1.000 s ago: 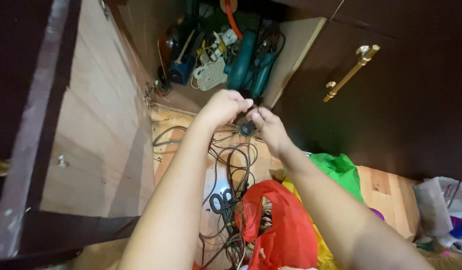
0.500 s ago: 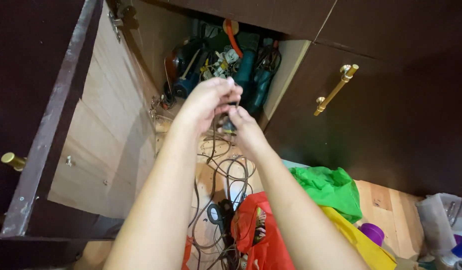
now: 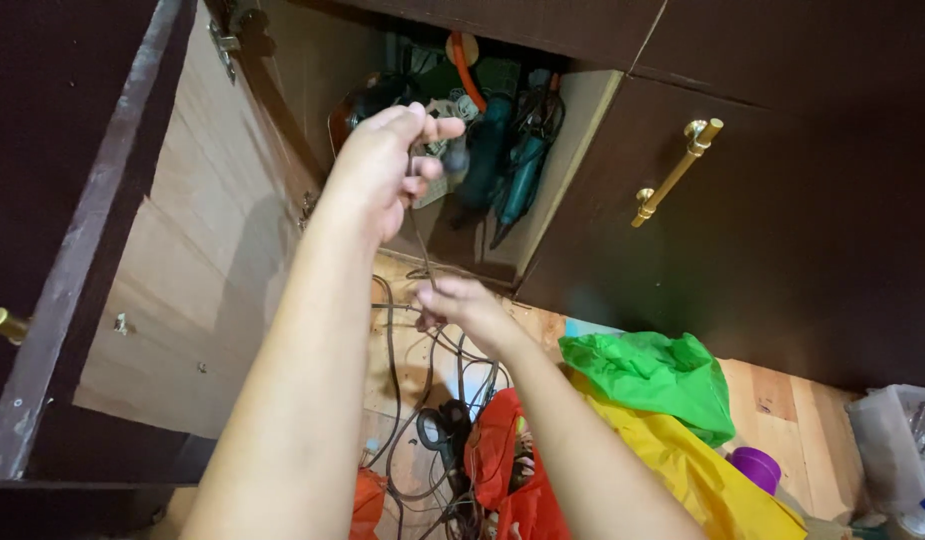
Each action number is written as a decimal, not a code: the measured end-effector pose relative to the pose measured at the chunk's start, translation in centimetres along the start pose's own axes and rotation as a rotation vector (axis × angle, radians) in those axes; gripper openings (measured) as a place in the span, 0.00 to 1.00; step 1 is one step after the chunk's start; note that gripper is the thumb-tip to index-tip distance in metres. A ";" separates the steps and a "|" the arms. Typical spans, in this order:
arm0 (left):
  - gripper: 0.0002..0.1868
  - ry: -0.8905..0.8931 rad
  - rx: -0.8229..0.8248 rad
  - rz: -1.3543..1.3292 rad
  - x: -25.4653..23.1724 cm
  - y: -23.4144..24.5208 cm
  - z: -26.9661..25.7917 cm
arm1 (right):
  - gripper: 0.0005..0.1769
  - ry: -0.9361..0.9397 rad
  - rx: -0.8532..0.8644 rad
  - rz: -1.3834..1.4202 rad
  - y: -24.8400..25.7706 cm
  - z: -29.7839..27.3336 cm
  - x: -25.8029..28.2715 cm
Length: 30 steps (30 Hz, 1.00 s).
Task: Organize various electronics and tools in a floor-level storage compartment.
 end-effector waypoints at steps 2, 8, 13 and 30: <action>0.12 -0.009 0.037 0.040 -1.0 0.0 -0.4 | 0.13 -0.083 -0.113 -0.188 1.6 -0.8 -2.8; 0.13 0.050 0.013 0.040 -1.5 2.0 -1.3 | 0.07 -0.076 -0.024 -0.396 5.4 -2.5 -6.7; 0.09 0.097 0.000 0.230 -1.2 4.0 -1.1 | 0.15 -0.354 -0.310 -0.148 5.9 -3.2 -4.2; 0.12 0.513 0.041 0.496 9.7 4.7 3.3 | 0.16 -0.315 -0.386 0.190 3.0 3.3 7.2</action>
Point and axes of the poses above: each hand's wrist, its own z-axis towards the middle knuckle, its own y-axis out of the back of the hand, x = y × z, the point moved 6 cm from there along z, towards the middle knuckle, and after that the axes turned 5 degrees about x, right-handed, at the moved point
